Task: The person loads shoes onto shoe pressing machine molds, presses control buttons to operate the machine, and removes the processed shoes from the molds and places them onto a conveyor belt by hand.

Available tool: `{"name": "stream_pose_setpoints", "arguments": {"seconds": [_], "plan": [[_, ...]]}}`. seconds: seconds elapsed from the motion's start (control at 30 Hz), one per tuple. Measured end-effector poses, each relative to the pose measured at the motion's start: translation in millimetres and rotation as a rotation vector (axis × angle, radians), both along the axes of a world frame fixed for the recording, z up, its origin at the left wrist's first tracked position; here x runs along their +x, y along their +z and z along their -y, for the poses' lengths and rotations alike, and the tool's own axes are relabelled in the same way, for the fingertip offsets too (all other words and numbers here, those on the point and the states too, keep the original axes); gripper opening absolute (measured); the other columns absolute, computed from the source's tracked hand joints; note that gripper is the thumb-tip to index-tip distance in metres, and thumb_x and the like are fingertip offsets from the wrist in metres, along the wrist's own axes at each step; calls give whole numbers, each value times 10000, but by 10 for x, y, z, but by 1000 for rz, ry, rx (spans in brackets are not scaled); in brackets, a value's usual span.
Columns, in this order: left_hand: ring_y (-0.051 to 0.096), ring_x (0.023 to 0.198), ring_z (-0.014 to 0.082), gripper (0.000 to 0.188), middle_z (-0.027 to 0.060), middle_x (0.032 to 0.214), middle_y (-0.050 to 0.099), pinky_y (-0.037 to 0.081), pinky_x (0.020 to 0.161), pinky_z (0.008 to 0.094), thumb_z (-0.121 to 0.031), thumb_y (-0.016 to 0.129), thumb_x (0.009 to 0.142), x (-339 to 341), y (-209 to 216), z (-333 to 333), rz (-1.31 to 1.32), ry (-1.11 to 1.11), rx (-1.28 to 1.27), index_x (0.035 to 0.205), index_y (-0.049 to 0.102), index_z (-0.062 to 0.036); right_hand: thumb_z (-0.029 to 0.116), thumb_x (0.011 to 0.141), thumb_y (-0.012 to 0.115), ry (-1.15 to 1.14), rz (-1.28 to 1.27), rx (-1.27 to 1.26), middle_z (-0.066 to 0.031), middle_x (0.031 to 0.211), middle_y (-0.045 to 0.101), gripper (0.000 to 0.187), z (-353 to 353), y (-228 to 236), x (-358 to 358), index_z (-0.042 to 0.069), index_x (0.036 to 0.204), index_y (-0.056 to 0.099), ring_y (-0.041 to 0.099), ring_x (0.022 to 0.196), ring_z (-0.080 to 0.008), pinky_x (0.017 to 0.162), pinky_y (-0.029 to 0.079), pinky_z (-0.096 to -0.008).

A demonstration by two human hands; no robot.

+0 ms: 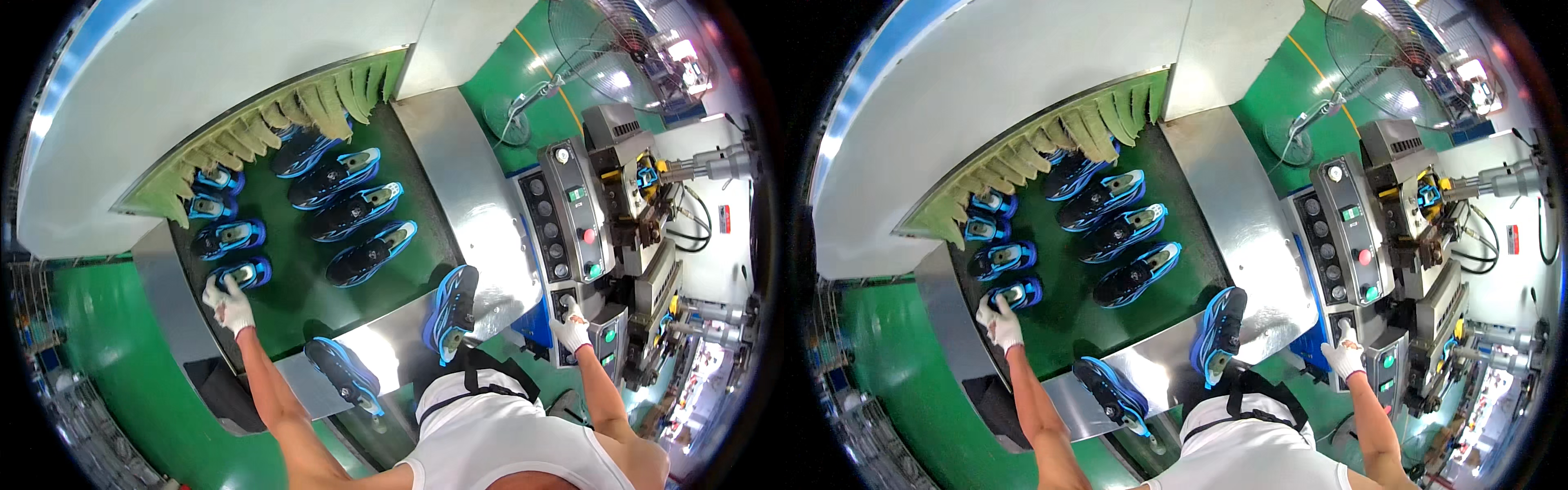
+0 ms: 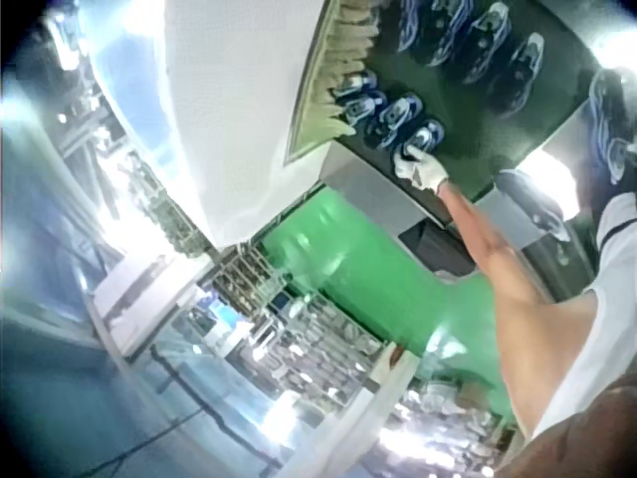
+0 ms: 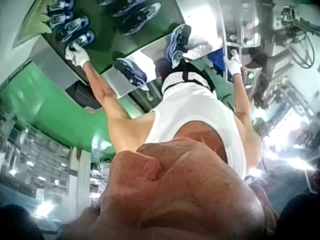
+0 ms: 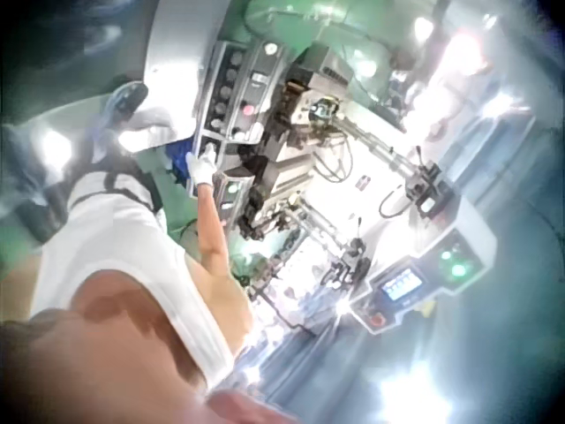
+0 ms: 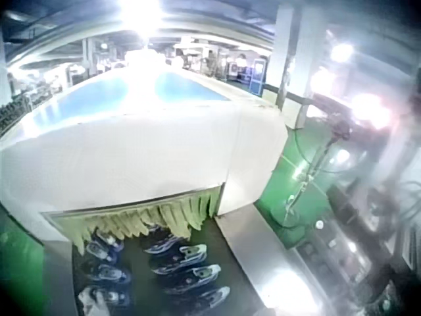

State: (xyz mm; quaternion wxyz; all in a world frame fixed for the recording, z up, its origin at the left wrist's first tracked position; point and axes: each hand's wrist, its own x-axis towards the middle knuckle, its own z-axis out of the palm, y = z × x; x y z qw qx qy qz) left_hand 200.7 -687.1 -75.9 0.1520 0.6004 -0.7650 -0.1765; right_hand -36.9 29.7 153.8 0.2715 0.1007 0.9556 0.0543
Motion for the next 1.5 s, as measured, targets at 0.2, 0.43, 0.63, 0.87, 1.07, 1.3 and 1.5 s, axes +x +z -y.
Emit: {"name": "stream_pose_setpoints", "arguments": {"seconds": [0.2, 0.43, 0.63, 0.87, 1.07, 1.3, 1.5], "plan": [[621, 1116, 409, 314, 216, 1227, 611, 495, 978, 492, -219, 656, 987, 251, 108, 126, -8, -246, -116, 1241, 644, -35, 539, 853, 708, 115, 150, 3, -227, 1556, 500, 1019, 0, -331, 96, -4, 1612, 298, 491, 1433, -374, 1187, 296, -555], [621, 1019, 361, 269, 177, 1066, 623, 515, 913, 457, -37, 720, 842, -322, 1562, -1366, -345, -580, -34, 1107, 686, -6, 509, 833, 725, 221, 92, -670, -273, 1441, 586, 918, 1447, 192, 409, -39, 1517, 451, 578, 1334, -412, 1129, 449, -441], [651, 1000, 355, 281, 182, 1083, 652, 535, 888, 441, -45, 752, 831, -1421, 2298, -3227, -450, -1282, 312, 1108, 709, -35, 338, 859, 703, 566, -86, -750, -285, 1490, 509, 744, 2207, -122, 498, -29, 1467, 480, 505, 1397, -426, 1148, 426, -484], [682, 1019, 235, 416, 136, 1179, 636, 564, 862, 350, 5, 759, 863, -2548, 3305, -4947, -518, -1895, 529, 1263, 649, -8, 334, 819, 802, -93, -455, -1156, -228, 1146, 706, 622, 516, 405, 295, -24, 1273, 571, 710, 1038, -336, 900, 553, -431], [611, 1205, 269, 594, 171, 1397, 512, 547, 1002, 359, 78, 653, 925, -3253, 3750, -6319, -769, -1979, 609, 1482, 458, 9, 197, 836, 857, -1120, -445, -1677, 17, 946, 715, 636, -783, 1194, 903, 66, 1404, 605, 566, 653, -41, 492, 415, -243], [577, 1304, 278, 528, 186, 1462, 538, 472, 1100, 394, -120, 611, 1038, -3772, 3513, -8467, -470, -2064, 864, 1512, 422, 12, 167, 885, 810, -1500, -874, -1757, 19, 910, 719, 306, -1691, 1234, 1569, 48, 1158, 743, 555, 657, -10, 497, 376, -219], [536, 1357, 370, 743, 280, 1508, 485, 409, 1157, 436, -344, 666, 990, -4167, 3104, -10369, -159, -2004, 474, 1537, 365, 60, 197, 881, 797, -1568, -1247, -1686, 18, 887, 679, 388, -1935, 800, 1924, 37, 1219, 695, 478, 554, -20, 467, 338, -225]]}}
